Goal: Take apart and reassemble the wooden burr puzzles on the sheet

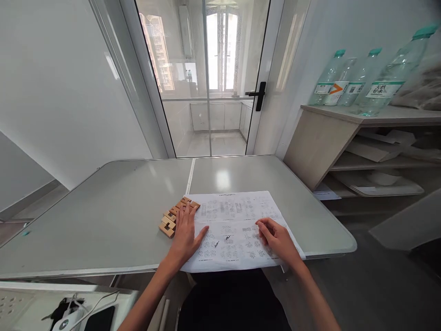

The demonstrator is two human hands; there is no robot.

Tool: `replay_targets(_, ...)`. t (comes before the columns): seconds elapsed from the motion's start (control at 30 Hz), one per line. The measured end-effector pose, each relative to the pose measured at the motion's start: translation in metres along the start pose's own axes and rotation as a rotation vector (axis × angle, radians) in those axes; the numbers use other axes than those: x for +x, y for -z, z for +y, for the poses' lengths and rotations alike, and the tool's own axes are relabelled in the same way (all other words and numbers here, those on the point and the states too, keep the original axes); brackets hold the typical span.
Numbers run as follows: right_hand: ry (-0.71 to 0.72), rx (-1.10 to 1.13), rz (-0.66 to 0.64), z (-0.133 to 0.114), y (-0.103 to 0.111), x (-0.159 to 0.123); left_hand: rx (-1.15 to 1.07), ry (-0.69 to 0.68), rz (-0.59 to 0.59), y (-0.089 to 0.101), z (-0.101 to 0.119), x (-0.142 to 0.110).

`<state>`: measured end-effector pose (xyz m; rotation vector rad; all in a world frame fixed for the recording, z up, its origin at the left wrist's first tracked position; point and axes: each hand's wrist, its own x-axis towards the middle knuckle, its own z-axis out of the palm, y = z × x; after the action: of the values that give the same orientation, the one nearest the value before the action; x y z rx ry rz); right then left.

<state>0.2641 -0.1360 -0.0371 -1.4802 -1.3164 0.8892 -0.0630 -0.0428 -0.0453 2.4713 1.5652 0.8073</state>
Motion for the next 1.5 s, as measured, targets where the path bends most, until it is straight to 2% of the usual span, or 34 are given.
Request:
replay_targets(0.17, -0.006, -0.010, 0.000, 0.000, 0.000, 0.000, 0.075, 0.072, -0.018, -0.009, -0.007, 0.012)
replay_targets(0.3, -0.004, -0.006, -0.002, 0.002, 0.000, 0.000, 0.138, 0.096, -0.083, -0.014, -0.008, 0.017)
replay_targets(0.5, 0.003, -0.004, -0.001, 0.005, 0.001, 0.001, 0.141, -0.029, -0.147, -0.009, -0.005, 0.016)
replay_targets(0.7, 0.007, -0.020, -0.003, 0.006, 0.000, 0.002, 0.071, -0.184, -0.199, -0.003, 0.009, 0.003)
replay_targets(0.8, 0.006, -0.030, 0.007, 0.006, 0.000, 0.002, 0.021, -0.212, -0.183, -0.003, 0.015, 0.000)
replay_targets(0.97, -0.007, -0.026, -0.008, 0.003, 0.001, 0.000, 0.078, -0.104, -0.090, -0.012, 0.021, 0.015)
replay_targets(1.17, -0.012, -0.023, -0.003, 0.002, 0.001, 0.000, 0.173, 0.097, -0.140, -0.026, 0.021, 0.050)
replay_targets(1.27, -0.021, -0.018, -0.006, 0.002, 0.001, 0.000, 0.196, 0.178, -0.118, -0.030, 0.018, 0.061)
replay_targets(1.37, -0.019, -0.017, -0.007, 0.003, 0.001, 0.000, 0.167, 0.164, -0.126, -0.032, 0.015, 0.066)
replay_targets(1.5, -0.017, -0.018, -0.006, 0.004, 0.001, 0.000, 0.052, 0.033, -0.132, -0.029, 0.013, 0.065)
